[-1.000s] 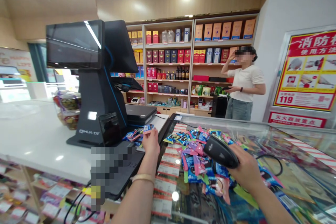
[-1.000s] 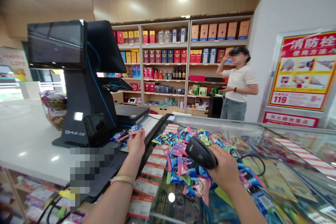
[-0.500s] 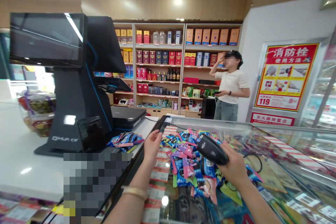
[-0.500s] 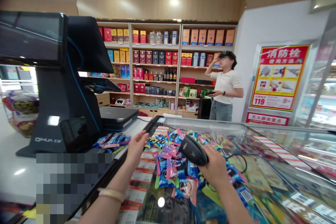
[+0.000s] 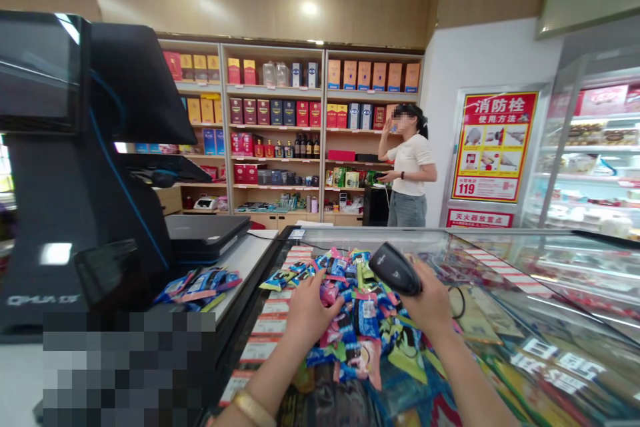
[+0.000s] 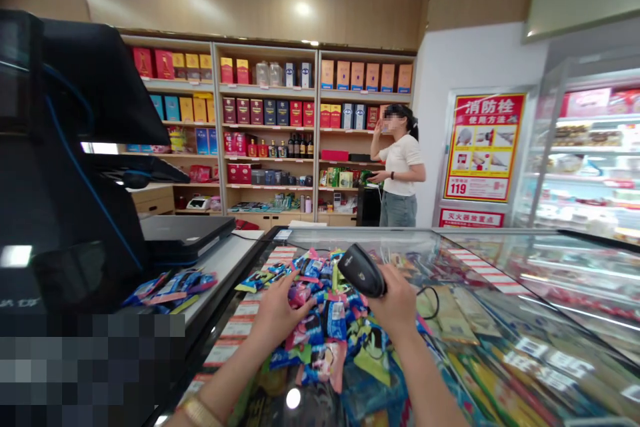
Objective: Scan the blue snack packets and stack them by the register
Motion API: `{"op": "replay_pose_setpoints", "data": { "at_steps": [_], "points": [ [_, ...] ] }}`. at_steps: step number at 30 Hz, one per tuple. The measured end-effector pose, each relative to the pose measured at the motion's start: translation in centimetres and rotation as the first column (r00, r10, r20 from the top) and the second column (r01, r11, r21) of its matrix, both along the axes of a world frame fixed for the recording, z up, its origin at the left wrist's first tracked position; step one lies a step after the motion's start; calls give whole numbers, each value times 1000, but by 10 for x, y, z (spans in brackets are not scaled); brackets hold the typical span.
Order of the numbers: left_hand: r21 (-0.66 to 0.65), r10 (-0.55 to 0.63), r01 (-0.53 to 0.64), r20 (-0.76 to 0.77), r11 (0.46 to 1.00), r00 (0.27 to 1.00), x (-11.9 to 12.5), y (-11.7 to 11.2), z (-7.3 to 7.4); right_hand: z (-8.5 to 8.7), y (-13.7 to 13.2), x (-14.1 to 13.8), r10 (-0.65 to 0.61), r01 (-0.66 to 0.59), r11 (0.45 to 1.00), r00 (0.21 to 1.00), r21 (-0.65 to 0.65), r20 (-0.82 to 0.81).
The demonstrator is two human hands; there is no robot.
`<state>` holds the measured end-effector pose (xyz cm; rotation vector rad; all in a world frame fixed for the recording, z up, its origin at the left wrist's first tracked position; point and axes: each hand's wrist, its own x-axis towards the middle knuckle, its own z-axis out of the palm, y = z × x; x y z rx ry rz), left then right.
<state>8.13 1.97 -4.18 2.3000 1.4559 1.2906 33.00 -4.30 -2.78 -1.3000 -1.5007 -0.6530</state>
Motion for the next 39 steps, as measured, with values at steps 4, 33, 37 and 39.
{"op": "replay_pose_setpoints", "data": {
  "at_steps": [4, 33, 37, 39],
  "points": [
    [10, -70, 70, 92, 998, 993, -3, 0, 4, 1, 0, -2, 5, -5, 1000, 1000, -19, -4],
    [36, 89, 598, 980, 800, -178, -14, -4, 26, 19, -11, -68, 294, -282, 953, 949, -109, 112],
    [15, 99, 583, 982, 813, -163, -16, -1, 26, 11, -5, -71, 282, -252, 950, 946, -185, 160],
    [5, 107, 581, 982, 814, -158, -16, -1, 25, 9, -4, -68, 271, -237, 951, 948, -199, 165]
  ]
}}
